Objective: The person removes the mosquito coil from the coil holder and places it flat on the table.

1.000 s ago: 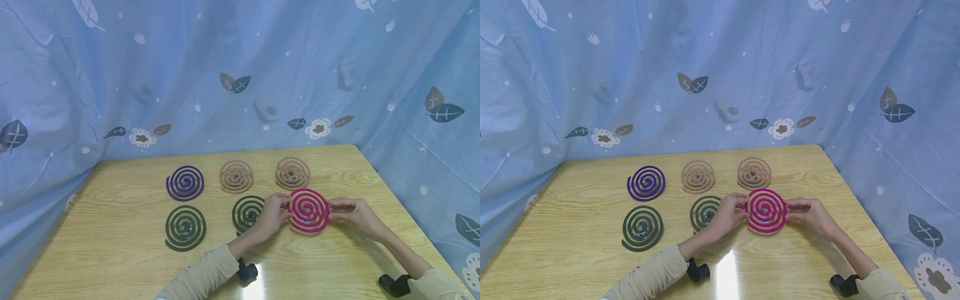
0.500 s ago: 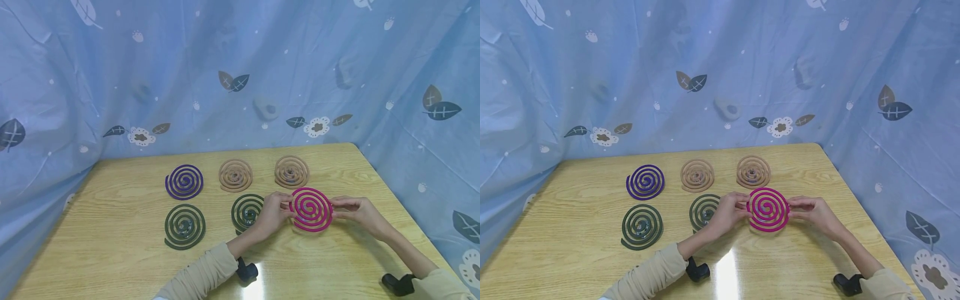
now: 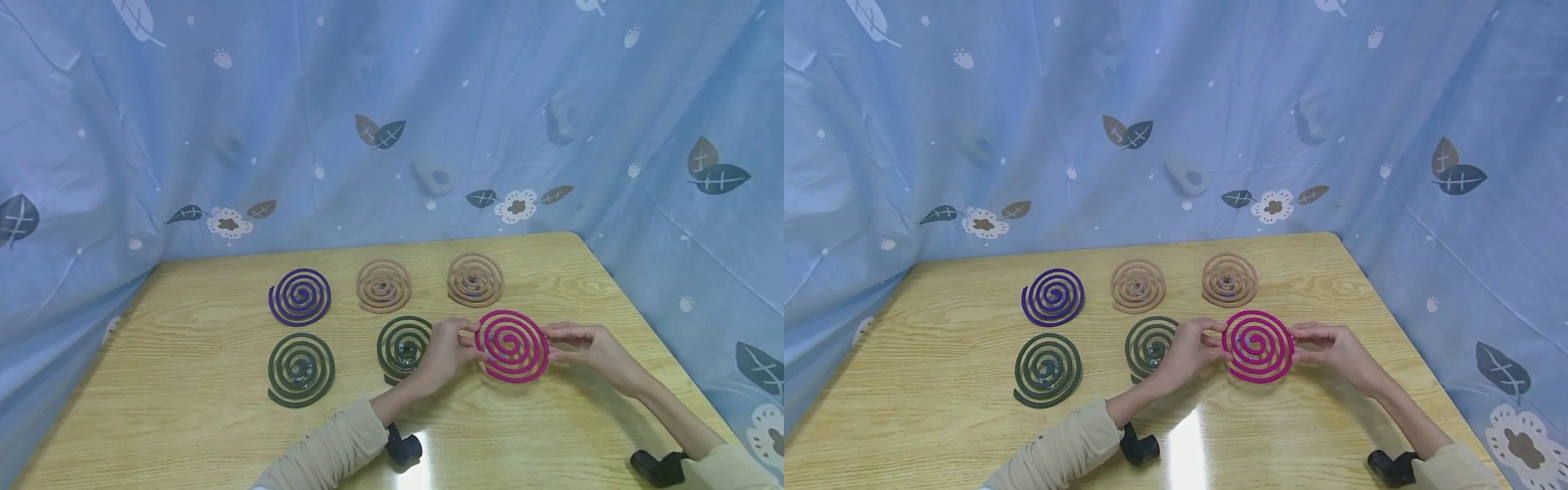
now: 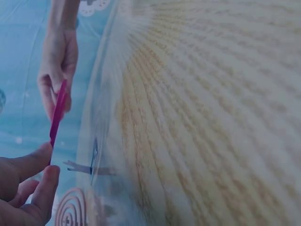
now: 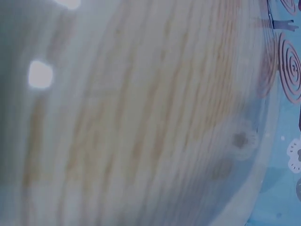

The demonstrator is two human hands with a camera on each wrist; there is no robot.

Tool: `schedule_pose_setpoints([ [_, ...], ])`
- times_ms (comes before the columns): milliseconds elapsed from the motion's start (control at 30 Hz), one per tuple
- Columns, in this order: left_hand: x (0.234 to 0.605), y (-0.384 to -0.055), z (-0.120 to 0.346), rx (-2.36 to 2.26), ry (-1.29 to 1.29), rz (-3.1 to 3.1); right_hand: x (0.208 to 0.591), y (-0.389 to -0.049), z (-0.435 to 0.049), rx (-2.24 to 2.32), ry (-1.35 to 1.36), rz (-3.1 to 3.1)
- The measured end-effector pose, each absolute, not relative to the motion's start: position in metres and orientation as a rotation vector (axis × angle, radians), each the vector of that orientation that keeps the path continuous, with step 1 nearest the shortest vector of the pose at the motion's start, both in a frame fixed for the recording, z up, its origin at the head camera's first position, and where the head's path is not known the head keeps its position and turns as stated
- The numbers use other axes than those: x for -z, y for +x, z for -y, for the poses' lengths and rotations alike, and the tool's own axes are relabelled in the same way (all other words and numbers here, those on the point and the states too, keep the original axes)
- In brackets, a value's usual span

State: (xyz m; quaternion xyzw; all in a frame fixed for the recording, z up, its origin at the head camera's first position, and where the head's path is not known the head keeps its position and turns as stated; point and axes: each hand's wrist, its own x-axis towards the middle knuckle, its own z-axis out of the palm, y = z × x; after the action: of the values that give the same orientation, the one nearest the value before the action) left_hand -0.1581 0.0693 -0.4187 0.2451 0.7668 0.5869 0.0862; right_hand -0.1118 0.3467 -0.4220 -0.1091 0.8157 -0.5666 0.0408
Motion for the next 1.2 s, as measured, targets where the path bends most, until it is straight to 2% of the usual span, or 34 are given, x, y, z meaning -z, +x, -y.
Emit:
schedule_pose_setpoints([
  [367, 0.419, -0.149, -0.076, -1.759, 0.655, -2.227, 0.425, -0.106, -0.360, 1.800, -0.363, -2.338],
  [1200, 0.434, -0.138, -0.103, -1.778, 0.752, -2.201, 0.433, -0.096, -0.389, 1.803, -0.407, -2.251],
])
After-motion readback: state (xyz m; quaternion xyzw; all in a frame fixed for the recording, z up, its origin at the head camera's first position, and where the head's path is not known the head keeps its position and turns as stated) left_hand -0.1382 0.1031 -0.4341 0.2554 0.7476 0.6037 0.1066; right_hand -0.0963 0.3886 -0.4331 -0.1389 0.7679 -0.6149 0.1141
